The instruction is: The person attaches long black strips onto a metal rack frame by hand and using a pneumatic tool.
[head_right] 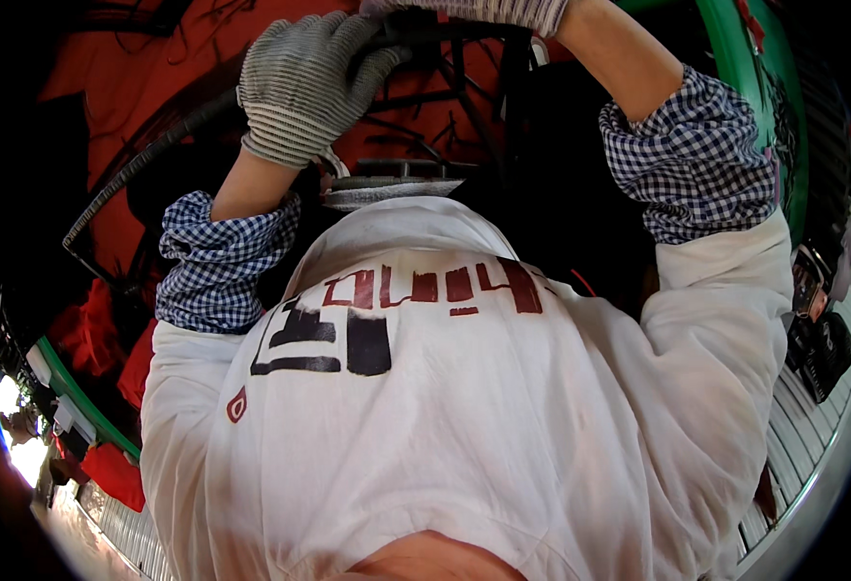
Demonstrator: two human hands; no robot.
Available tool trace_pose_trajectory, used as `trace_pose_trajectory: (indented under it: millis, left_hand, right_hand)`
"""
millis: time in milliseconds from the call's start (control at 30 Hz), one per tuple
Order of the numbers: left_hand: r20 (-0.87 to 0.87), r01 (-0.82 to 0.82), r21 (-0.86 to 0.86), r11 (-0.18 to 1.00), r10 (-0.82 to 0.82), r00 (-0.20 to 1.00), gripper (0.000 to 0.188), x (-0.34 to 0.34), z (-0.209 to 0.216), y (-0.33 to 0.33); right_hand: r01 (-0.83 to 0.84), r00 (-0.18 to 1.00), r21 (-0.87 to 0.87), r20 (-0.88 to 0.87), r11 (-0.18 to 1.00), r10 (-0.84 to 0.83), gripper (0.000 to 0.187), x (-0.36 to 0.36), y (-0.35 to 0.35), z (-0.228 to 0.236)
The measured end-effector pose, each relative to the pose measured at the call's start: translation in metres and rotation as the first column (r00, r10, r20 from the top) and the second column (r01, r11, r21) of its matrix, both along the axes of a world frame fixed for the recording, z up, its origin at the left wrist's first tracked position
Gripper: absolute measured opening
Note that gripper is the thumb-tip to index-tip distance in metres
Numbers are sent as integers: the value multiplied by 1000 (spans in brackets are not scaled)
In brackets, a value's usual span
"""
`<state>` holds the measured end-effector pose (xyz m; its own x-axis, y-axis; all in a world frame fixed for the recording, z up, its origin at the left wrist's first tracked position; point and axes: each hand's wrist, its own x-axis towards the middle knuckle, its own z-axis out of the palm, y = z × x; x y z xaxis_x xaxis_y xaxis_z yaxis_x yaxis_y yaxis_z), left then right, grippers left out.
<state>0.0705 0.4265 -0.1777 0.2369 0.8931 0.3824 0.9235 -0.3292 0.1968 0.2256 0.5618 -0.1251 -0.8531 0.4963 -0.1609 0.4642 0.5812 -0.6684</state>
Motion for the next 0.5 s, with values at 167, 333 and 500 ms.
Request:
trace_pose_trajectory:
  millis: [167, 333, 500]
  left_hand:
    - [26, -28, 11, 1000, 27, 999, 29, 4, 2, -2]
    - [121, -42, 166, 985, 22, 992, 30, 5, -7, -4]
    - [-57, -33, 120, 992, 40, 998, 35, 3, -27, 1]
  right_hand:
    - [217, 958, -203, 230, 955, -169, 19, -7, 9, -7]
    - [221, 908, -249, 406, 943, -106, 27, -22, 23, -20]
    - [34, 857, -85, 515, 996, 14, 44, -21, 53, 1]
